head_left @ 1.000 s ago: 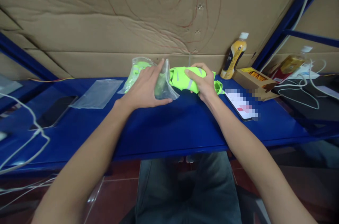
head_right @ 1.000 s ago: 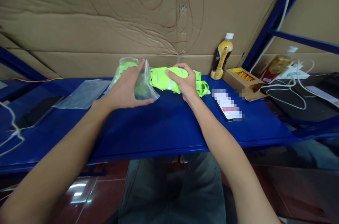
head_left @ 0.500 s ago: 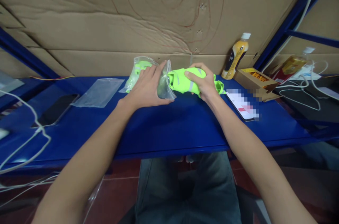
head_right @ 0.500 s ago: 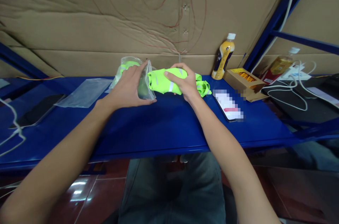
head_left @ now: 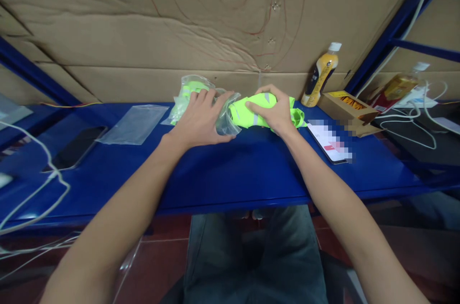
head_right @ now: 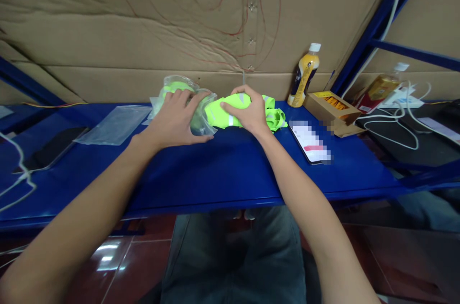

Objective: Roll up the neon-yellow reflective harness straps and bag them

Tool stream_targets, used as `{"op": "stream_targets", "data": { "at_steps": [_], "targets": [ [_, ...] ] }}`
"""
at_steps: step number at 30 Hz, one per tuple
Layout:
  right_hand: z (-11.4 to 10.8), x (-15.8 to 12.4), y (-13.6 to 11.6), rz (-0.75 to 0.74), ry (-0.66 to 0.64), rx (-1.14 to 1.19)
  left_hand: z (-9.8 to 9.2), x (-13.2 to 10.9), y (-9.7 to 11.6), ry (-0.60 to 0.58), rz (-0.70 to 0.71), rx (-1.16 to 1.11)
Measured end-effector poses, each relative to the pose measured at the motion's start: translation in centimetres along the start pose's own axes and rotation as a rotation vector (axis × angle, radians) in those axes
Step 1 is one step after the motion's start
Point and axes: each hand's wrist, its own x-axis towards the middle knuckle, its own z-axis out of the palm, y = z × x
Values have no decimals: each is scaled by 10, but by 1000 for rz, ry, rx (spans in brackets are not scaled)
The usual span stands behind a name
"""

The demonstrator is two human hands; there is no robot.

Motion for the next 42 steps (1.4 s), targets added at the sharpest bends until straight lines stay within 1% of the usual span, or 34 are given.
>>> {"op": "stream_targets", "data": {
  "at_steps": [2, 5, 7, 12, 15, 19, 21, 23, 28, 32, 35, 40, 42],
  "targets": [
    [0, -1, 1, -19, 21, -62, -1, 0, 2, -3, -18, 42],
    [-2, -1, 3, -43, 53, -115, 2, 1, 1, 24, -39, 70],
    [-3, 0, 3, -58, 52, -87, 4, 1, 0, 36, -43, 62],
    [-5, 2, -2, -68, -16, 17, 5, 1, 2, 23, -28, 55],
    [-3, -1, -4, 10, -48, 82, 6, 1, 6, 29, -3, 61],
    [6, -9, -5, 233, -56, 219, 11, 2, 10, 72, 3, 28],
    [11, -13, -7, 331, -66, 244, 14, 3, 12, 94, 9, 14],
    [14, -15, -10, 386, -62, 239, 15, 4, 12, 108, 20, 13],
    [16, -15, -16, 464, -8, 183, 14, 4, 12, 143, 47, 42],
    [14, -14, -14, 438, 16, 84, 14, 5, 15, 134, 61, 81],
    [11, -13, -14, 402, 33, -16, 15, 5, 16, 135, 41, 87],
    [3, -7, -17, 297, 83, -214, 11, 3, 8, 152, -27, 75],
    [1, -4, -17, 262, 114, -235, 8, 3, 4, 152, -62, 50]
  ]
}}
